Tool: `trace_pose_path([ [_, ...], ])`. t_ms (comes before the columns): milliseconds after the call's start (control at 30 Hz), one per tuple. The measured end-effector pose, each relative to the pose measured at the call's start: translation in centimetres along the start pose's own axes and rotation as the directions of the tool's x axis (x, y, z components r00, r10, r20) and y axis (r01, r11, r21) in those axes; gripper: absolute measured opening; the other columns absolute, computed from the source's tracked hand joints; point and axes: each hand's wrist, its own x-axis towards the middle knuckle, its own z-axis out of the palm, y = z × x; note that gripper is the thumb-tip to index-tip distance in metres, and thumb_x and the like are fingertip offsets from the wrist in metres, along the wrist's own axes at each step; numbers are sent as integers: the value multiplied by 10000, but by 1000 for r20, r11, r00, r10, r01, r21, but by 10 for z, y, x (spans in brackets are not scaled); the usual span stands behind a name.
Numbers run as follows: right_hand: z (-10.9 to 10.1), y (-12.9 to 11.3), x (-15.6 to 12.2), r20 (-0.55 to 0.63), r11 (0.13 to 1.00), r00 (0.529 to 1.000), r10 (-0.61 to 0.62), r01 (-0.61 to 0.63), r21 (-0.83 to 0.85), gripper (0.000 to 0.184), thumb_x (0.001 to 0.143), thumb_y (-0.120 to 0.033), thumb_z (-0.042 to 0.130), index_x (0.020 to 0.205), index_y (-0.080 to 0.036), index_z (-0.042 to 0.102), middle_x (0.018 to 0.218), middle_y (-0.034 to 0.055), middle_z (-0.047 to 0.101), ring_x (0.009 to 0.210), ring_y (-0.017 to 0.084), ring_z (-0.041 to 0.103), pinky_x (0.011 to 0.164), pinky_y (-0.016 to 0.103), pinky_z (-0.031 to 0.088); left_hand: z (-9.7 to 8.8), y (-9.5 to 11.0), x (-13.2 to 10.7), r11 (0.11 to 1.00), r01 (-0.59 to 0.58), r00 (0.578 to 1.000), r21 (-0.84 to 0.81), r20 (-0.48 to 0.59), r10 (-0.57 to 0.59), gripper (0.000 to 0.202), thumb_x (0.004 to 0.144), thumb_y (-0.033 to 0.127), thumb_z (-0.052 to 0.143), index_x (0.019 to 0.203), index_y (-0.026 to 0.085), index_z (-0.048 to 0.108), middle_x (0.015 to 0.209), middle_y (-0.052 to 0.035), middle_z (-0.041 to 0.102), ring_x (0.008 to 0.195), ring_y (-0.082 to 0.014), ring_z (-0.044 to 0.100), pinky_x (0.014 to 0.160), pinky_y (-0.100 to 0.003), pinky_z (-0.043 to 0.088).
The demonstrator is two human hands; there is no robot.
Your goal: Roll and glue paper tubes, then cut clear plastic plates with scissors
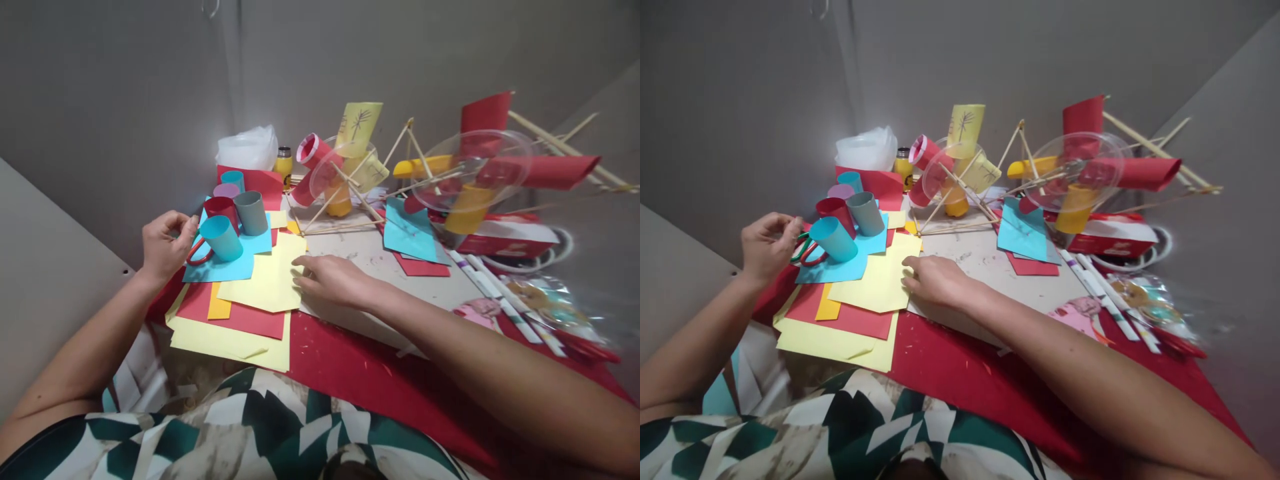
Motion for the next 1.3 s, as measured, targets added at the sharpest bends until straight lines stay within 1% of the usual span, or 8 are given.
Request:
trace_pose_path([
  [133,-15,-1,17,-52,999,998,17,-19,-39,404,966,-342,539,1305,-183,689,1111,135,789,1005,310,731,759,362,490,2,0,15,998,13,1000,-62,15,-12,204,880,420,610,834,223,630,890,-20,722,805,-174,681,777,-294,544],
  [233,-28,-3,34,-194,999,981,30,-33,-10,363,966,-309,557,1271,-186,711,1092,129,790,979,288,729,770,349,489,0,7,29,993,-24,982,-117,182,45,338,851,432,654,1110,216,680,1155,-61,743,1031,-224,696,925,-335,544],
  [400,-47,-15,68,-393,984,918,-47,109,138,485,963,-267,580,1447,-232,585,1041,63,795,868,211,715,741,296,471,-2,9,53,996,-16,887,-91,459,56,602,782,515,700,1315,237,664,1366,-87,668,1205,-310,630,1033,-452,497],
  [567,-61,-29,102,-317,994,942,-108,99,-44,591,972,-321,576,1551,-284,462,1097,75,781,979,258,706,750,312,441,10,-4,69,990,-77,812,-114,569,129,492,750,446,722,1197,242,717,1382,-68,664,1424,-317,474,1177,-462,385],
  [733,-62,-28,119,-266,987,955,-133,103,-126,289,956,-312,571,1166,-228,751,1060,69,781,970,247,696,676,282,391,25,-11,71,988,-116,767,-99,623,152,182,749,353,733,874,222,711,1345,-71,694,1392,-296,512,1156,-445,426],
  [867,-61,-11,105,-307,993,944,-118,120,-12,209,947,-293,587,951,-191,770,900,29,768,838,182,677,620,250,364,32,-12,70,986,-112,796,-128,582,166,220,777,296,706,612,220,582,1240,-68,742,1350,-285,549,1158,-454,429],
  [1067,-66,31,48,-382,852,923,47,163,498,137,870,-238,641,820,-161,742,692,17,702,588,128,639,581,235,497,28,-1,68,982,-67,873,-179,467,144,168,776,343,698,664,232,641,1201,-45,753,1324,-301,576,1105,-482,474],
  [1300,-69,76,-13,-344,810,908,240,8,587,143,851,-242,677,722,-192,708,628,3,678,537,110,636,549,233,523,20,27,63,948,-117,903,-297,366,225,237,755,438,710,704,209,672,1111,-92,784,1257,-367,629,985,-546,519],
])
